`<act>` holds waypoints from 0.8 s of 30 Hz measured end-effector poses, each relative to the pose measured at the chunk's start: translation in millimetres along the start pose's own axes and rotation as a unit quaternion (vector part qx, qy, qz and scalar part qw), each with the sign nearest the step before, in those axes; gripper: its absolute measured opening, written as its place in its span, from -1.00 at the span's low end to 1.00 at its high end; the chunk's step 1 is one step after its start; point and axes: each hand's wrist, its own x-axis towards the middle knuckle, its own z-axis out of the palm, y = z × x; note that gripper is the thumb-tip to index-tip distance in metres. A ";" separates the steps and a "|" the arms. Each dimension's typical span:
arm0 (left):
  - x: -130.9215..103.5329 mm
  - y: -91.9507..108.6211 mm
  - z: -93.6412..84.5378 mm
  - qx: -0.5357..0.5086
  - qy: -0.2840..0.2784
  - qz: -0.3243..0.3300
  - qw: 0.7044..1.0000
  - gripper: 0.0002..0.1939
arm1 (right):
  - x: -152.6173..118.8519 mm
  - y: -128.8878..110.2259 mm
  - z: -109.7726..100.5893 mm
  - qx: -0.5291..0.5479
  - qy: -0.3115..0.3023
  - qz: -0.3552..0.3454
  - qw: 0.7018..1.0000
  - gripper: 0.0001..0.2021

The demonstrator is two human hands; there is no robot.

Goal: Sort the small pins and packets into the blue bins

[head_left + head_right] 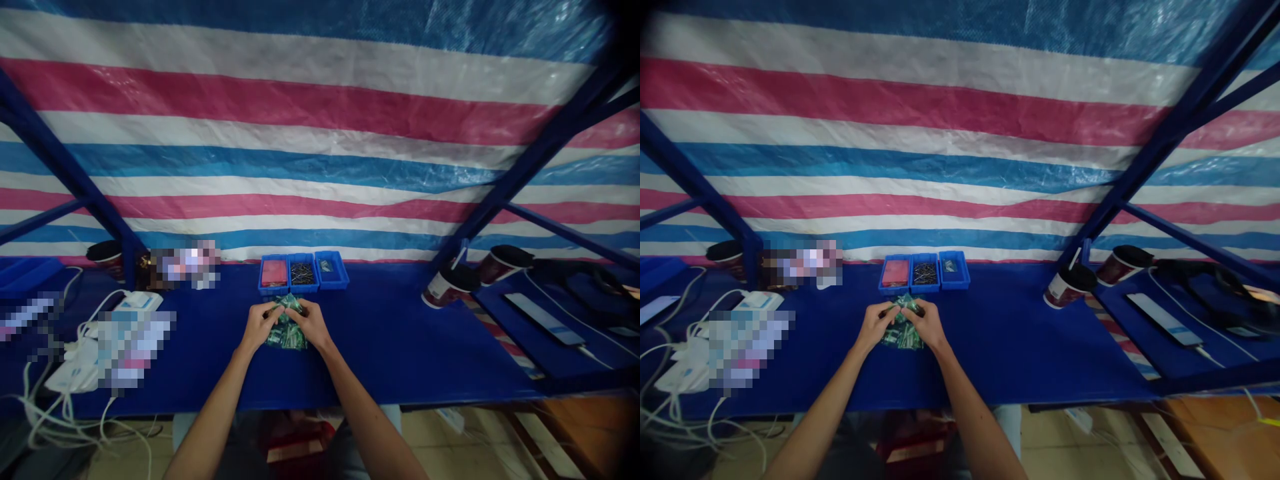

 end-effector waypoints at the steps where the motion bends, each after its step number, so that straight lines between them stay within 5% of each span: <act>1: -0.2 -0.2 0.2 0.007 -0.002 0.001 1.000 -0.51 | -1.2 0.6 -0.3 -0.010 0.006 -0.001 1.000 -0.63; 15: 0.6 -2.0 4.2 0.001 -0.028 -0.003 1.000 -0.63 | -4.4 0.5 -2.2 -0.033 0.058 -0.021 0.998 -0.62; 24: 1.2 -2.0 2.9 0.024 0.002 0.015 1.000 -0.53 | -8.2 -11.4 1.8 -0.030 0.023 -0.032 0.999 -0.73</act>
